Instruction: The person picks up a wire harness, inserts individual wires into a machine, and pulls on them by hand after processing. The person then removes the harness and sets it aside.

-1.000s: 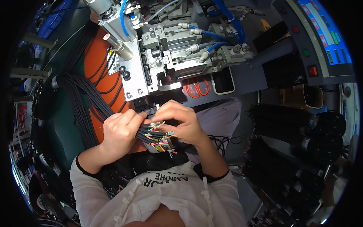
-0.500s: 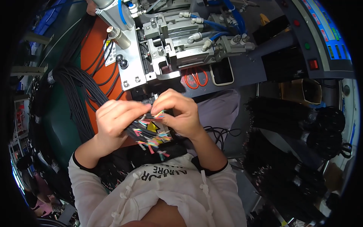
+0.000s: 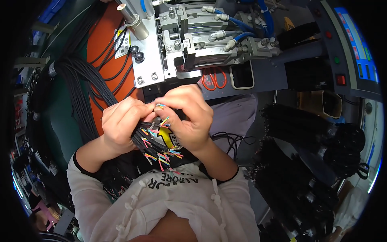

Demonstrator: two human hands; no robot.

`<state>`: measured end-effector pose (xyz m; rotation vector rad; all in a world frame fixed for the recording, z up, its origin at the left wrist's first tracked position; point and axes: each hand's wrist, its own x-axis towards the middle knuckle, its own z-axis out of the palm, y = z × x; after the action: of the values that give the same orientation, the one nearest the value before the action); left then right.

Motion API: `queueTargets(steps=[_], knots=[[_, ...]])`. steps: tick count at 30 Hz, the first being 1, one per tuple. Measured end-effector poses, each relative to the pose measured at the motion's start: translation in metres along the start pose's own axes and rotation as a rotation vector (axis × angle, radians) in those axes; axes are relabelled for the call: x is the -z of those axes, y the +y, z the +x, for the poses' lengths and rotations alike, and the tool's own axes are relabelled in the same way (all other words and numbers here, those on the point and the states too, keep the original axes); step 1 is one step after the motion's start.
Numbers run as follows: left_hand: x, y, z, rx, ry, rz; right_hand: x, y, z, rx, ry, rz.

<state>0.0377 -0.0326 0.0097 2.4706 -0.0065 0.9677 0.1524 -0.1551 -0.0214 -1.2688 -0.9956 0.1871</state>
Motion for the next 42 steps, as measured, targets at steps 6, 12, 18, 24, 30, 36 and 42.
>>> queueTargets(steps=[6,12,18,24,30,36,42], knots=[[0.001,0.002,-0.001,0.029,-0.055,0.043,-0.006,-0.012,0.003,-0.431,0.099,0.312],[0.003,0.005,0.0,0.036,-0.101,0.071,-0.004,-0.008,-0.003,-0.082,0.111,-0.067],[0.0,0.005,-0.003,-0.012,-0.103,0.154,0.01,-0.017,0.006,0.056,-0.01,-0.331],[-0.004,0.004,-0.003,-0.071,-0.117,0.234,0.028,-0.018,0.005,-0.24,-0.172,-0.221],[-0.005,0.008,-0.007,-0.085,-0.138,0.292,0.03,-0.006,-0.005,-0.43,-0.093,0.008],[-0.008,0.008,-0.007,-0.107,-0.141,0.351,0.027,-0.002,-0.003,-0.34,-0.065,-0.133],[-0.009,0.007,-0.005,-0.1,-0.158,0.359,0.026,0.001,0.0,-0.306,-0.053,-0.171]])
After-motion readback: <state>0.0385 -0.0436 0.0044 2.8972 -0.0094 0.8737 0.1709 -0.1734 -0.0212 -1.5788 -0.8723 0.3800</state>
